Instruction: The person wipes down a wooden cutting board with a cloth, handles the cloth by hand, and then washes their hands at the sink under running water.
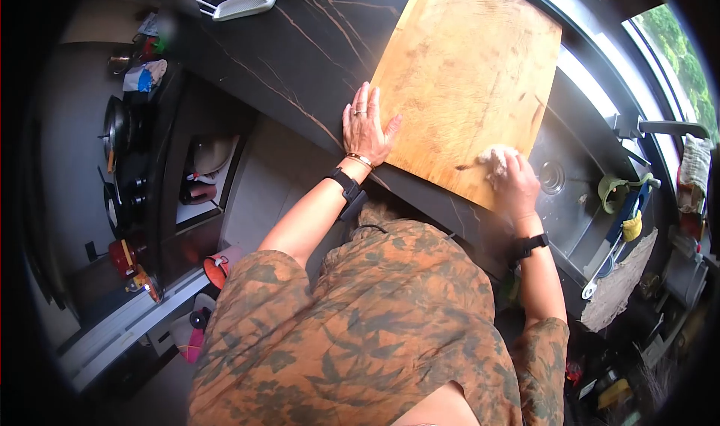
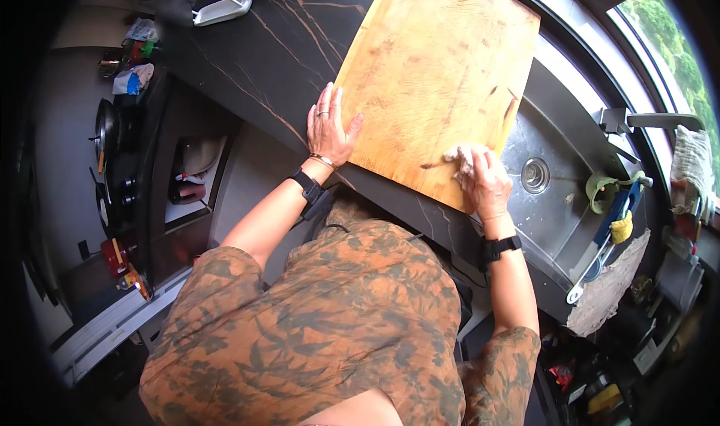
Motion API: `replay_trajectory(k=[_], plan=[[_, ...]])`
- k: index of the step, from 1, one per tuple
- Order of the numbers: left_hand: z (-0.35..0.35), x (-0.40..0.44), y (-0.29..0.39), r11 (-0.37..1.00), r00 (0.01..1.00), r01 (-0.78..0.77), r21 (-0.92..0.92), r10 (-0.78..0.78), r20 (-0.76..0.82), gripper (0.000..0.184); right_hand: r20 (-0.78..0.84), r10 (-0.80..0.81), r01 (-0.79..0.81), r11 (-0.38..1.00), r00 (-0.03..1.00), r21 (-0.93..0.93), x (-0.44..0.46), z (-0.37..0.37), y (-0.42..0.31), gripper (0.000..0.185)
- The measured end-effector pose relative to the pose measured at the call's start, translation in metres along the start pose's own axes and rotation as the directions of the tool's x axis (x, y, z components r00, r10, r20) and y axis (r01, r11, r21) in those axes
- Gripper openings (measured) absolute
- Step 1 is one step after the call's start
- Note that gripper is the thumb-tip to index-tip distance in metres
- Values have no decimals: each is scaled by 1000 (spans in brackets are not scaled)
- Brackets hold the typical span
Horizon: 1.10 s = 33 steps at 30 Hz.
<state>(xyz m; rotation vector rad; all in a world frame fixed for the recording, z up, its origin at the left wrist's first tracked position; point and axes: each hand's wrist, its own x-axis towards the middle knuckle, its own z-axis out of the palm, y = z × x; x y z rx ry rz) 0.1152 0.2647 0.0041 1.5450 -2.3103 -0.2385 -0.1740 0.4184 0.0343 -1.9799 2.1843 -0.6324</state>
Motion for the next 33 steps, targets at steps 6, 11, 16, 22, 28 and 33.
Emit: replay_trajectory(k=[6, 11, 16, 22, 28, 33], plan=[[-6, 3, 3, 1000, 1000, -15, 21, 14, 16, 69, -137, 51, -52, 999, 989, -1, 85, 14, 62, 44], [-8, 5, 4, 1000, 1000, -13, 14, 13, 19, 67, -225, 144, -160, 986, 964, -53, 137, 33, 110, 42], [-7, 4, 6, 1000, 1000, -1, 24, 1, 1, 66, -272, 304, -309, 951, 913, 25, 157, 28, 105, 44], [1, 1, 2, 1000, 998, -16, 12, 17, -57, 66, -201, 306, -299, 952, 930, 65, 91, 31, 68, 47], [3, -1, 1, 1000, 998, -15, 27, 17, -62, 65, -181, 229, -168, 939, 957, 302, -12, 12, 6, 53], [2, -1, 1, 1000, 1000, -12, 21, 13, -26, 65, 4, 228, -222, 941, 974, 254, -74, -10, -39, 68]])
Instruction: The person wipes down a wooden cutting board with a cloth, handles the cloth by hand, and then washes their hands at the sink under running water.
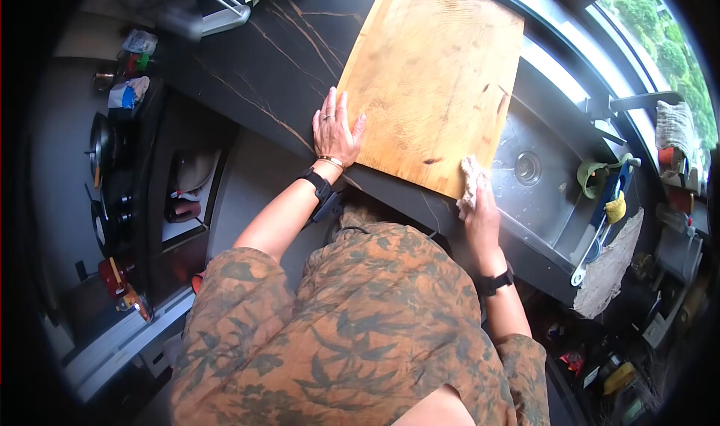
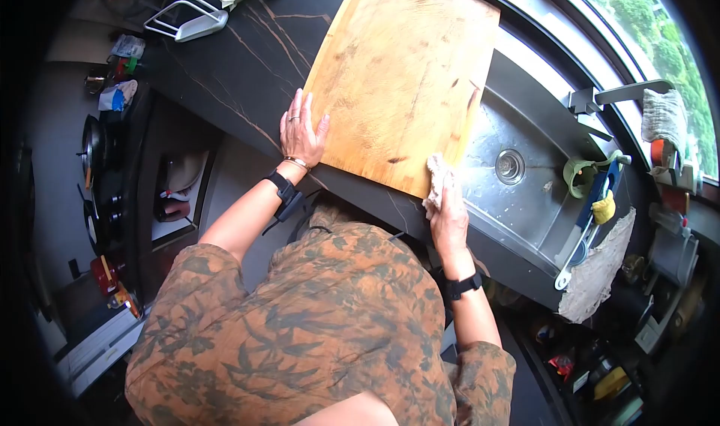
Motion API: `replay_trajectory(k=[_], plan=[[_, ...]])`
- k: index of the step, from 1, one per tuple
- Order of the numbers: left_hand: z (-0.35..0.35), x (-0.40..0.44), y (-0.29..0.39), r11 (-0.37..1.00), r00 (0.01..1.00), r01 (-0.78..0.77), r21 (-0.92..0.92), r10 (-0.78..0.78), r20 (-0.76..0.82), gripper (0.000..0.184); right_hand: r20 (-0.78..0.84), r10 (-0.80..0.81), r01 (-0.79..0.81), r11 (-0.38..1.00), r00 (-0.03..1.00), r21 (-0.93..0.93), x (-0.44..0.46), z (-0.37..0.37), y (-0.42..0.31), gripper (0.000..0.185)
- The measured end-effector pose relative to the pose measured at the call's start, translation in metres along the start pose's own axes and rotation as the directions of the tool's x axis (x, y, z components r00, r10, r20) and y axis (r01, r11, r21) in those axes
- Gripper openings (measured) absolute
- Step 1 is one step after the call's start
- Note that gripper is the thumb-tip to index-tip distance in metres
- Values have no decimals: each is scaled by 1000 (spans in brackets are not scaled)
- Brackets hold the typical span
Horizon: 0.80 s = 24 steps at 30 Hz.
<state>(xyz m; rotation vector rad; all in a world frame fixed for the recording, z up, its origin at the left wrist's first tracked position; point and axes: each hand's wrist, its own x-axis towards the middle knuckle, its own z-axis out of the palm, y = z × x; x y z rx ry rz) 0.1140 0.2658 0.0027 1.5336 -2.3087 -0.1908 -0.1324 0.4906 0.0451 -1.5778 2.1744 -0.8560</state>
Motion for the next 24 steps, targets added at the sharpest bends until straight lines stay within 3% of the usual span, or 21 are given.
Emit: replay_trajectory(k=[1, 3, 6, 9, 14, 17, 22, 23, 24], plan=[[0, 0, 0, 1000, 1000, 2, -1, -2, 2, 65, -15, -68, 68, 998, 998, -11, 1, -2, -2, 70], [0, 0, 0, 1000, 1000, 5, -3, -5, 11, 65, 73, 97, -102, 992, 993, 74, 11, -5, -9, 56], [-2, 3, 0, 1000, 1000, -1, -10, 1, 29, 63, -4, 118, -118, 991, 993, -68, 42, 15, 17, 68], [-6, 3, 3, 1000, 999, -2, 0, 2, 52, 62, -98, 55, -66, 992, 994, -108, 66, 21, 26, 65], [-10, 5, 4, 1000, 997, 0, -15, 1, 77, 61, -121, 139, -145, 989, 983, -41, 134, 9, 29, 39], [-9, 5, 3, 1000, 997, -3, -31, 5, 79, 61, -107, 184, -195, 975, 977, -109, 165, 18, 62, 35], [-10, 6, 4, 1000, 995, 14, -27, -11, 99, 60, -126, 103, -114, 990, 987, -85, 222, 11, 82, 20], [-10, 6, 4, 1000, 995, 18, -26, -15, 99, 60, -114, 134, -145, 984, 984, -100, 235, 13, 93, 32], [-9, 6, 4, 999, 995, 17, -27, -14, 94, 60, -85, 171, -181, 976, 982, -125, 247, 9, 94, 32]])
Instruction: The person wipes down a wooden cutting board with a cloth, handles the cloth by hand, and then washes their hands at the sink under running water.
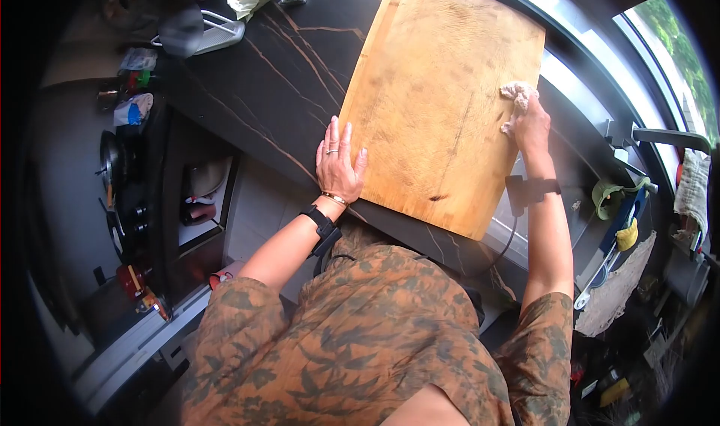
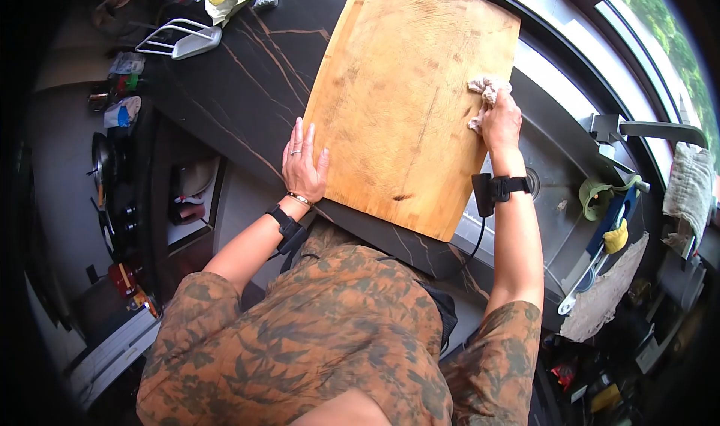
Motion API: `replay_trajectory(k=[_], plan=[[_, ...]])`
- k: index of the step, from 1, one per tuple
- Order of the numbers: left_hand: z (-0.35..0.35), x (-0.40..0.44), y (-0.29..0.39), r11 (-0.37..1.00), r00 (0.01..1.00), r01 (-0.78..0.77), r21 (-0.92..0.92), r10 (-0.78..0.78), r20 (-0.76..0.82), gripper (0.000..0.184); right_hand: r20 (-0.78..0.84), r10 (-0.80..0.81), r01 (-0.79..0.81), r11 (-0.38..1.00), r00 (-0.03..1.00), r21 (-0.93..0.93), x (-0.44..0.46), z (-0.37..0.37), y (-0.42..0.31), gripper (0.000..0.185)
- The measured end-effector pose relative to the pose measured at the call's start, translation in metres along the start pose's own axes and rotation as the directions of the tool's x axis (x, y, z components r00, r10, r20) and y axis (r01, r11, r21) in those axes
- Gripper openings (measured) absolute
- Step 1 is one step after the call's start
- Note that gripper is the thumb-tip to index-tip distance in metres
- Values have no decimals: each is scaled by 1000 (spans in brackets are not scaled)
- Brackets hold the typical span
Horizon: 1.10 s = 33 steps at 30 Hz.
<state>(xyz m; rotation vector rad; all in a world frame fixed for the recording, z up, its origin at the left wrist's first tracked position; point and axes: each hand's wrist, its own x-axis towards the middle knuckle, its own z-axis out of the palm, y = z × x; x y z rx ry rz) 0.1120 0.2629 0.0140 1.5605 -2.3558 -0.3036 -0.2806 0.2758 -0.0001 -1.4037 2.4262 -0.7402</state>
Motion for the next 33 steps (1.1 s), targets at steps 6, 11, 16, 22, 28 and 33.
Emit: replay_trajectory(k=[6, 11, 16, 22, 28, 33], plan=[[3, -2, -2, 1000, 1000, -9, -6, 9, -24, 58, 93, 120, -102, 979, 988, -176, 58, -10, -14, 37], [5, -2, -4, 1000, 999, -6, -14, 5, -53, 58, -38, -103, 96, 983, 994, -157, 30, 11, -12, 59], [7, -2, -4, 1000, 997, -19, -3, 19, -72, 58, 88, -354, 364, 902, 931, -232, -57, 16, -36, 58], [7, -4, -4, 1000, 996, -26, -12, 25, -84, 56, 255, -493, 510, 860, 832, 2, -183, 22, -83, 62], [9, -4, -5, 1000, 997, -17, -12, 16, -81, 56, 375, -573, 566, 812, 729, 142, -247, -3, -92, 59], [7, -5, -4, 1000, 997, -7, -6, 7, -71, 57, 263, -569, 571, 818, 779, 77, -230, 16, -96, 60]])
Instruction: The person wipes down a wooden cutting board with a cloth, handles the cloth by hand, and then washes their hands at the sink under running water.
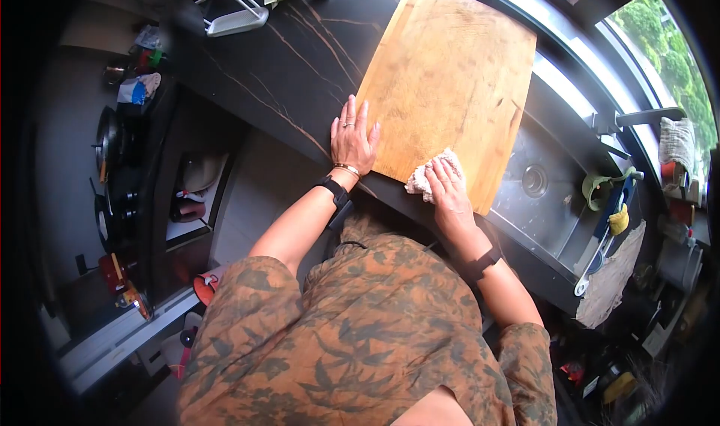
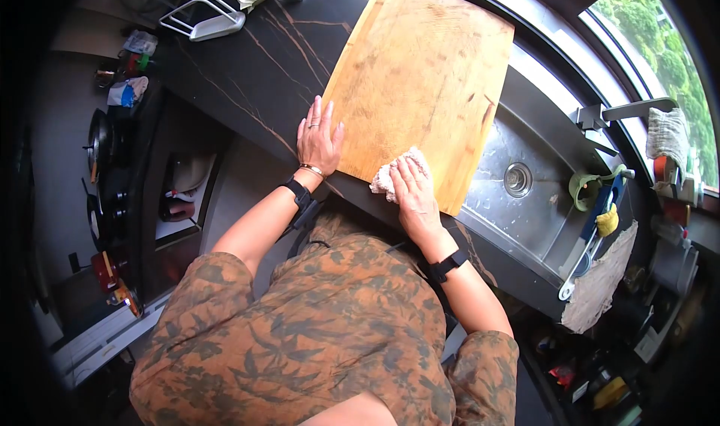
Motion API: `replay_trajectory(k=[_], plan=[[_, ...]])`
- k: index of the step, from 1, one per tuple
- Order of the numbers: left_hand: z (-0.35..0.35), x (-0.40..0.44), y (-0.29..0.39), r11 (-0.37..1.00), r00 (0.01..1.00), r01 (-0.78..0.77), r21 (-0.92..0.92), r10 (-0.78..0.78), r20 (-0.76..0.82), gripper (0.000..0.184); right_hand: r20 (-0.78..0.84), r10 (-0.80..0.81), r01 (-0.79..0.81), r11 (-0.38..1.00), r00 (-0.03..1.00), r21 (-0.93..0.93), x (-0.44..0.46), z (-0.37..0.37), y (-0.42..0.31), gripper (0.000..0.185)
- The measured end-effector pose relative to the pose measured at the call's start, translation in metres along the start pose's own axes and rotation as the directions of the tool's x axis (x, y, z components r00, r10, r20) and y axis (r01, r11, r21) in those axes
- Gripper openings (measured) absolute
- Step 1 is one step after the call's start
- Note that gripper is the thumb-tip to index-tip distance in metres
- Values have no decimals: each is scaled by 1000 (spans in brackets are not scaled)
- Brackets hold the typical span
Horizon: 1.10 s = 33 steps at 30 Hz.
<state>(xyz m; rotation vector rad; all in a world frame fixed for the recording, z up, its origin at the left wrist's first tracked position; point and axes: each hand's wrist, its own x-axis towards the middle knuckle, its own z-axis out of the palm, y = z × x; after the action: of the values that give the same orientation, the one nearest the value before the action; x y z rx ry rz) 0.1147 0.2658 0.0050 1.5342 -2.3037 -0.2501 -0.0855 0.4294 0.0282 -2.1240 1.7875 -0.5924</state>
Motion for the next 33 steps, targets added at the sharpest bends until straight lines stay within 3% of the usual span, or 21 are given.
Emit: replay_trajectory(k=[3, 10, 15, 19, 22, 23, 24, 25, 26, 27, 30, 31, 33], plan=[[0, -2, -1, 1000, 1000, 6, -10, -6, 4, 57, -44, -2, -1, 997, 999, -73, 26, 5, 9, 59], [-3, 0, 0, 999, 999, 23, -33, -22, 25, 57, -161, 156, -165, 985, 975, -46, 110, 31, 55, 58], [-7, 3, 3, 998, 1000, 12, -57, -11, 11, 55, -285, 169, -184, 983, 943, -27, 161, 39, 88, 57], [-8, 3, 3, 998, 1000, 13, -69, -12, 7, 54, -277, 236, -248, 969, 932, -10, 200, 27, 106, 51], [-5, 1, 0, 998, 999, 24, -54, -22, 37, 58, -306, 256, -211, 962, 917, 174, 205, 7, 97, 51], [-3, 1, 0, 998, 999, 28, -50, -26, 40, 58, -344, 273, -213, 956, 898, 201, 205, 4, 99, 41], [-2, 1, 0, 998, 999, 33, -47, -31, 42, 58, -251, 395, -178, 780, 884, 600, 205, -1, 95, 41], [-3, 1, 1, 998, 999, 34, -51, -32, 33, 57, -109, 465, -130, 451, 878, 883, 202, -12, 87, 40], [-3, 0, 1, 998, 999, 33, -53, -31, 27, 57, 55, 472, -80, 32, 880, 996, 195, -23, 80, 40], [-2, 0, 0, 998, 999, 28, -56, -27, 22, 56, 102, 437, 23, -272, 894, 962, 186, -44, 59, 44], [0, 0, -1, 998, 1000, 15, -56, -15, 2, 56, 27, 540, -166, 211, 841, 963, 153, -23, 75, 49], [1, -1, -2, 998, 1000, 17, -61, -16, 3, 57, -71, 652, -399, 543, 755, 739, 140, -24, 72, 52], [2, 0, -3, 998, 1000, 8, -55, -8, 0, 58, -318, 515, -377, 833, 796, 406, 102, -22, 92, 55]])
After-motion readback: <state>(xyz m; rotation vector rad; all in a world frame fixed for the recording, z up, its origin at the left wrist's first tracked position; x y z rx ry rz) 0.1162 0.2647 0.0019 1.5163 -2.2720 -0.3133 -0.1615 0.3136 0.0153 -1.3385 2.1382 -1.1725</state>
